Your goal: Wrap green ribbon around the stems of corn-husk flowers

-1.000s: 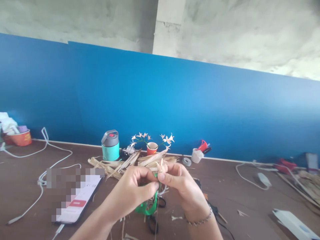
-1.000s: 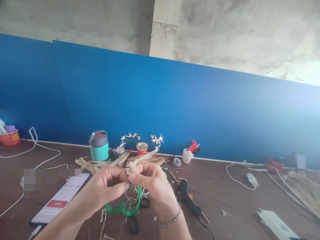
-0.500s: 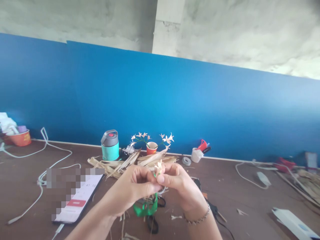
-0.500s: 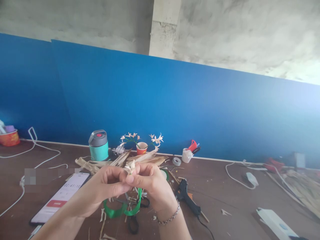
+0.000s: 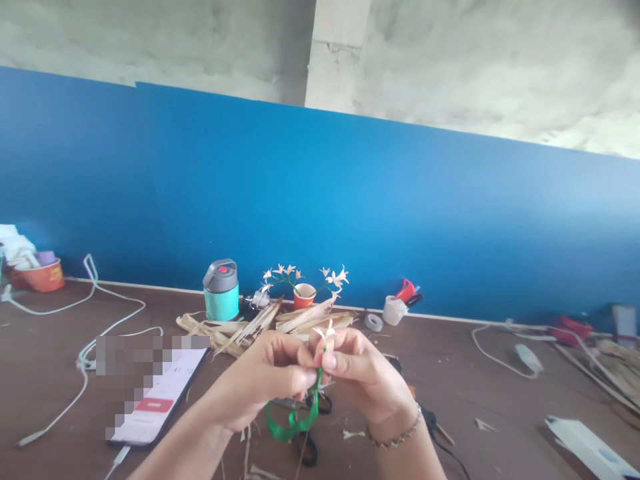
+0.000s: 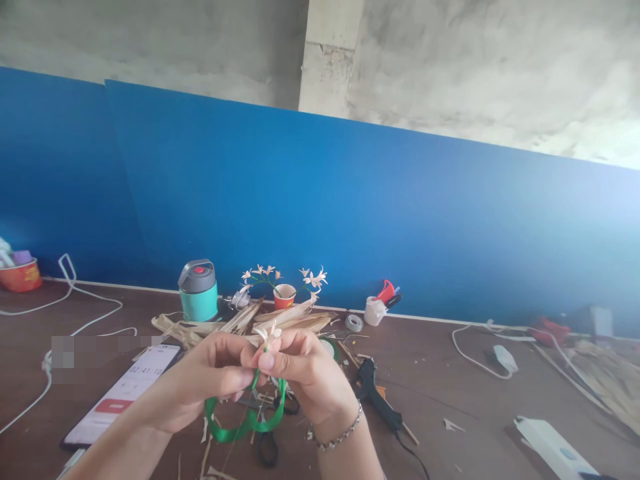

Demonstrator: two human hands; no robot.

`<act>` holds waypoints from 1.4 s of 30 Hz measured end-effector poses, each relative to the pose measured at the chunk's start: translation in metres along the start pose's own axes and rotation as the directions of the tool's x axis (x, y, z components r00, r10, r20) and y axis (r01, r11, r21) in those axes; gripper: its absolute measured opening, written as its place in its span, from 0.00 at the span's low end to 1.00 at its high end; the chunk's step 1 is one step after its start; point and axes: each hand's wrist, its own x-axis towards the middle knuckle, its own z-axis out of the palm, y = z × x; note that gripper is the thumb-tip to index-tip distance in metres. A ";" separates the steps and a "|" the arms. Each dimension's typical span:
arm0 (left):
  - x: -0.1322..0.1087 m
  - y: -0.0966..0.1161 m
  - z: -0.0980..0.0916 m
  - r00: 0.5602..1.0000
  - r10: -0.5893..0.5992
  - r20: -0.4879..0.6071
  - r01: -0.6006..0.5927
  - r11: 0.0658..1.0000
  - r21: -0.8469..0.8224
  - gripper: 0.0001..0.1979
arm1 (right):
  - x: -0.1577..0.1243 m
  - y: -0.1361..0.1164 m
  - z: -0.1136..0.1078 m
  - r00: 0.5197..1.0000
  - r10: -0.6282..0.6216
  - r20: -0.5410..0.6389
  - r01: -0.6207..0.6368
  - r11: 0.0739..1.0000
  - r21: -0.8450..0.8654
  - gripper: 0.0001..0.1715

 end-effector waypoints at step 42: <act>0.002 -0.004 -0.002 0.999 0.027 -0.027 -0.027 0.999 0.021 0.09 | 0.001 0.003 -0.005 0.999 -0.008 -0.047 0.008 1.000 0.007 0.07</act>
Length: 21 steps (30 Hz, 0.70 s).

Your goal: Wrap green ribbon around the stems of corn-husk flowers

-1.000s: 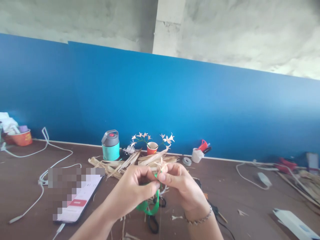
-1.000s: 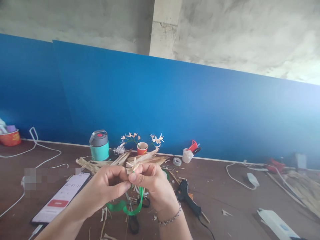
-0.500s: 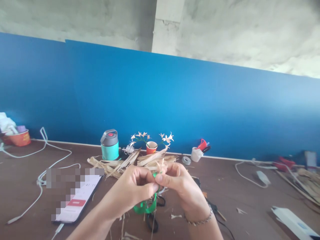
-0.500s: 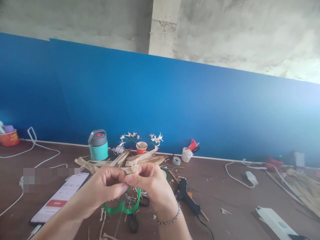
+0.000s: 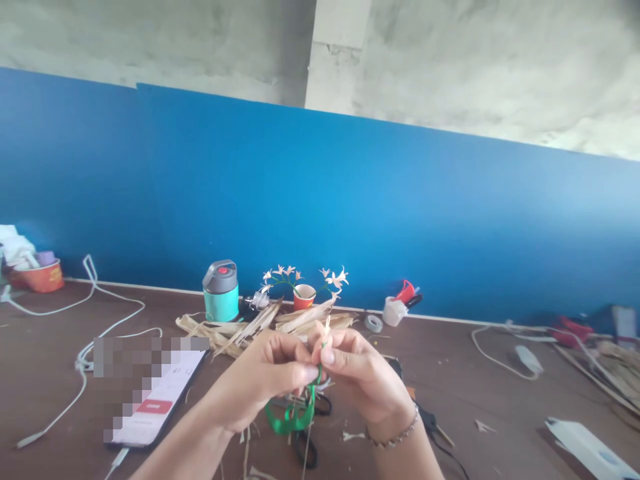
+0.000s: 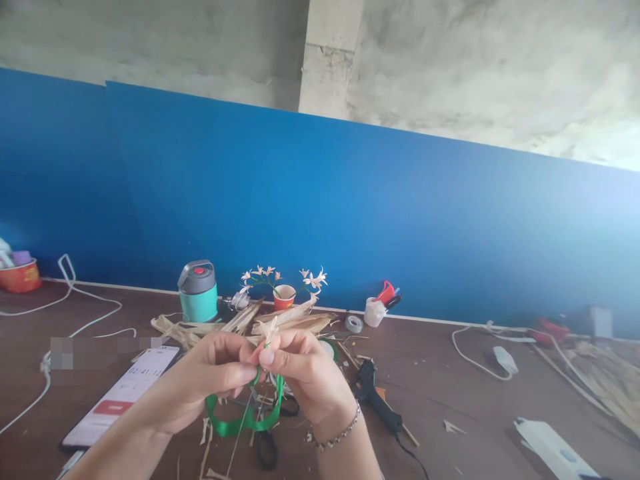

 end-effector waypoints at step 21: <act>-0.003 0.005 0.008 0.990 0.069 -0.123 -0.032 0.960 0.279 0.08 | 0.000 -0.009 0.015 0.978 -0.035 -0.205 0.002 0.988 -0.157 0.16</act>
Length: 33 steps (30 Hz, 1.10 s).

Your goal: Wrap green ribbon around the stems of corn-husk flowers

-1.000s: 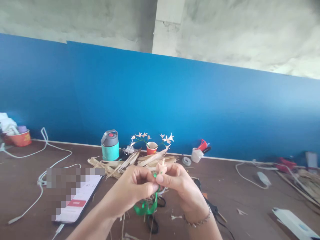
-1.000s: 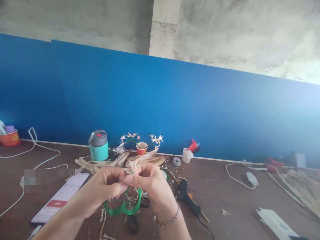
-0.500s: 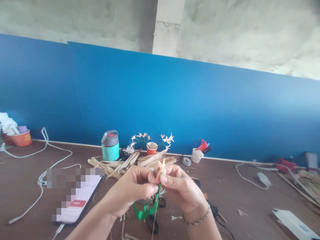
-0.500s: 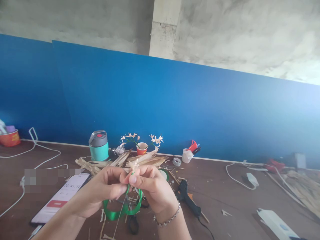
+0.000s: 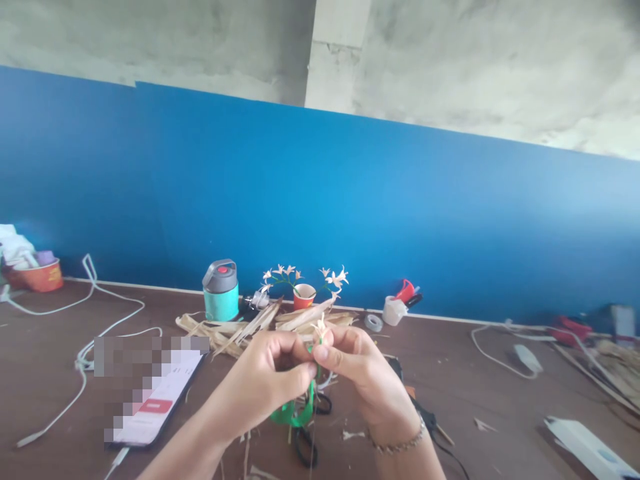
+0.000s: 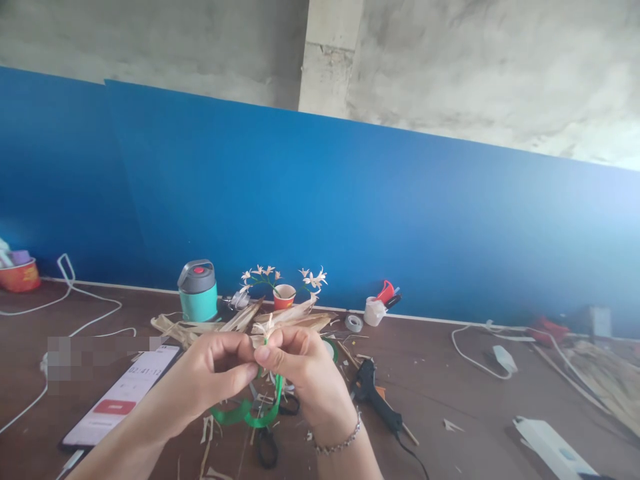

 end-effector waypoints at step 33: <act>-0.001 0.008 -0.002 0.982 -0.041 0.187 0.095 0.952 -0.291 0.03 | -0.005 0.003 0.004 0.990 0.002 0.144 -0.024 0.988 0.152 0.13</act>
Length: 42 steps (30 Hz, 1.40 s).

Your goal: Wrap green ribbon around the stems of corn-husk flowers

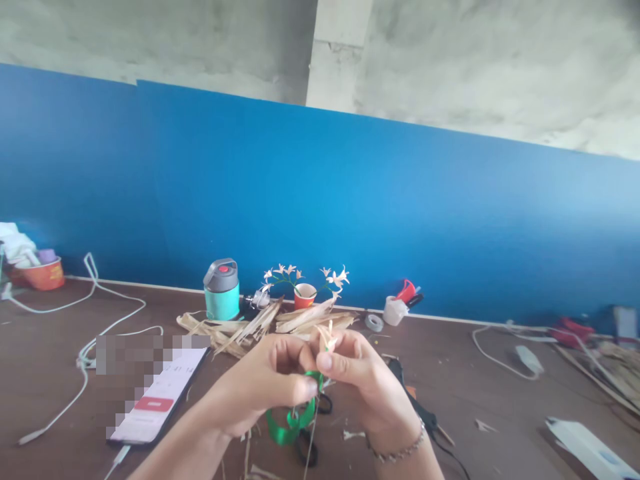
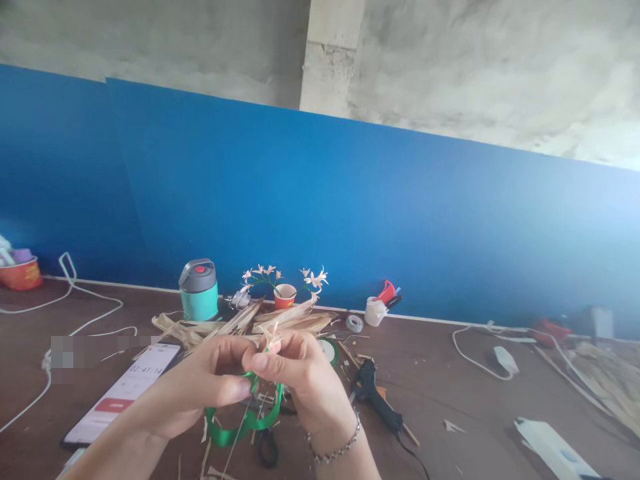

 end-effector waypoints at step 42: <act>0.006 -0.014 -0.009 1.000 0.000 -0.015 0.000 1.000 0.026 0.08 | -0.002 -0.001 0.000 0.993 -0.043 -0.108 0.040 0.999 -0.034 0.10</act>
